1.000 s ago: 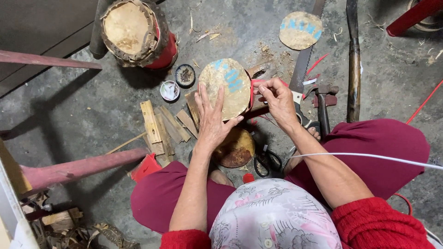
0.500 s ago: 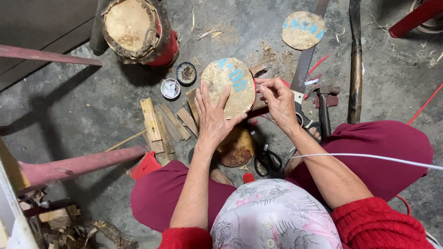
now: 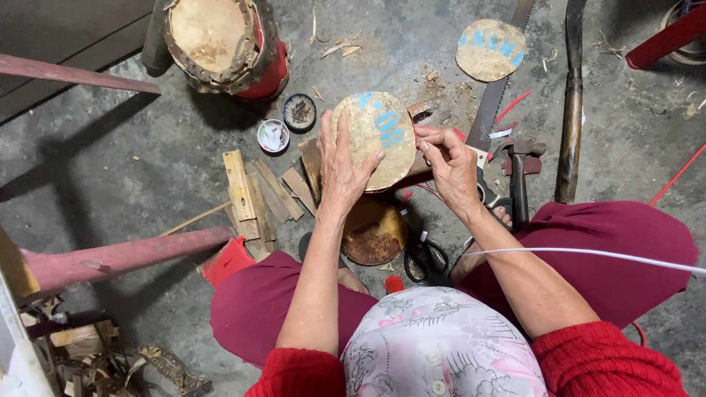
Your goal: Securing a leather drum head to a wooden frame using a hammer.
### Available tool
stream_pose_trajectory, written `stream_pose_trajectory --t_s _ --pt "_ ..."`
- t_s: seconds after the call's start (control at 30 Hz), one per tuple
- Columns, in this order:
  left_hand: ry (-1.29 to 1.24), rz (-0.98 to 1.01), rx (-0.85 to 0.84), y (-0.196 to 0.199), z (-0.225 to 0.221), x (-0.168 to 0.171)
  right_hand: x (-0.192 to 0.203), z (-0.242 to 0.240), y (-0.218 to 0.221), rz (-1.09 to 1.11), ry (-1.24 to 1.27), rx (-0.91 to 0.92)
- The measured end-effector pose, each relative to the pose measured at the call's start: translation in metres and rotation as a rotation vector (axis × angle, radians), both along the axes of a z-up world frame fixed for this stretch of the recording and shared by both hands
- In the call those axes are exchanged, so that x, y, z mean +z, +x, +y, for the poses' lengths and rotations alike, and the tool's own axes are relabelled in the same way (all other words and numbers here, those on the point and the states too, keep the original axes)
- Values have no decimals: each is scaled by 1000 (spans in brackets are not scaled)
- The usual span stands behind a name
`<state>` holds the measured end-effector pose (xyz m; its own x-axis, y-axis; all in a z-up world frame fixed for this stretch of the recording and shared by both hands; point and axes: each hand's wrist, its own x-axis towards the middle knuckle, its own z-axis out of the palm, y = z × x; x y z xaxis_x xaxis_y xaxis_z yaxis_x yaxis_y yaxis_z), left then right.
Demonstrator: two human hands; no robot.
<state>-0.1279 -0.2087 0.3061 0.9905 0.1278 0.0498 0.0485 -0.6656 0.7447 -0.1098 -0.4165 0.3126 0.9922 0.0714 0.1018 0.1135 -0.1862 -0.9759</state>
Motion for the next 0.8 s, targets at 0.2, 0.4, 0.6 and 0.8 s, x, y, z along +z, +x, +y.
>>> stream_pose_trajectory --t_s 0.2,0.4,0.6,0.8 --pt "88 3 -32 2 0 -8 4 2 -2 29 4 -24" --pt "280 7 -45 3 -1 -17 -2 1 -4 21 -6 -26" --pt "415 3 -225 11 -6 -7 -3 1 -7 25 -18 -22" --pt "423 -14 -219 14 -21 -8 -2 0 -4 11 -35 -7"
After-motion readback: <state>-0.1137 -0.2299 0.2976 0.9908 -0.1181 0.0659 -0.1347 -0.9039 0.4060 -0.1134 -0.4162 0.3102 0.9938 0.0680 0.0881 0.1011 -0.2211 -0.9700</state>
